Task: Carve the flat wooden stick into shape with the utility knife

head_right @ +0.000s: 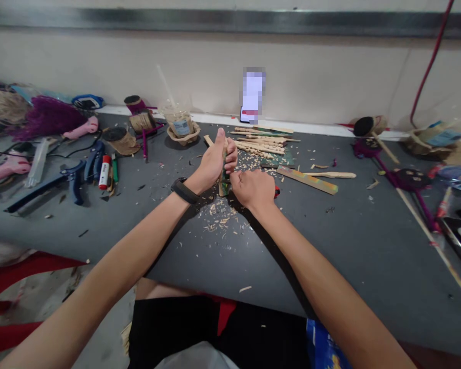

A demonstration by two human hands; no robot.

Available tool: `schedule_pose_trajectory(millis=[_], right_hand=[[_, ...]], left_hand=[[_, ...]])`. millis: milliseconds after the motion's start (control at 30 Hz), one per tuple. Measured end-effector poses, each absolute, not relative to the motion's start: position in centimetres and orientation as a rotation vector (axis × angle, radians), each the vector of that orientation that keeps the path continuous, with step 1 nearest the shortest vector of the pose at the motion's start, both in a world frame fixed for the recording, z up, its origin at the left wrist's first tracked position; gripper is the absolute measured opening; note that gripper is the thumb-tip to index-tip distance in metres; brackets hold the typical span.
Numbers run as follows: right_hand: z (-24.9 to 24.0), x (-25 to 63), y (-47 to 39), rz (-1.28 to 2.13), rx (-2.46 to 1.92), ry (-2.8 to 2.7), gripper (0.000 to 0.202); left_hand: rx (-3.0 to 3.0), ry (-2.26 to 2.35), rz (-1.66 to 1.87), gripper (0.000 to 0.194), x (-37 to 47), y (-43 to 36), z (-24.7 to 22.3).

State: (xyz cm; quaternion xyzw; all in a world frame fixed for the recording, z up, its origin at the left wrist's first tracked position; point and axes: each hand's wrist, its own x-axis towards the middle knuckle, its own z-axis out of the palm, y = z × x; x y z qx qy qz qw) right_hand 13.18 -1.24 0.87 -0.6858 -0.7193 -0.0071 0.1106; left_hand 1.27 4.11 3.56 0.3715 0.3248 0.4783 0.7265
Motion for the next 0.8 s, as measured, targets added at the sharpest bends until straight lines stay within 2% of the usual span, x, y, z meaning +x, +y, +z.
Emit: schedule_pose_trajectory(millis=[800], right_hand=[[0.53, 13.74, -0.64, -0.039, -1.892, -2.210, 0.061]], left_hand=[[0.786, 0.649, 1.060, 0.057, 1.48, 3.94, 3.49]])
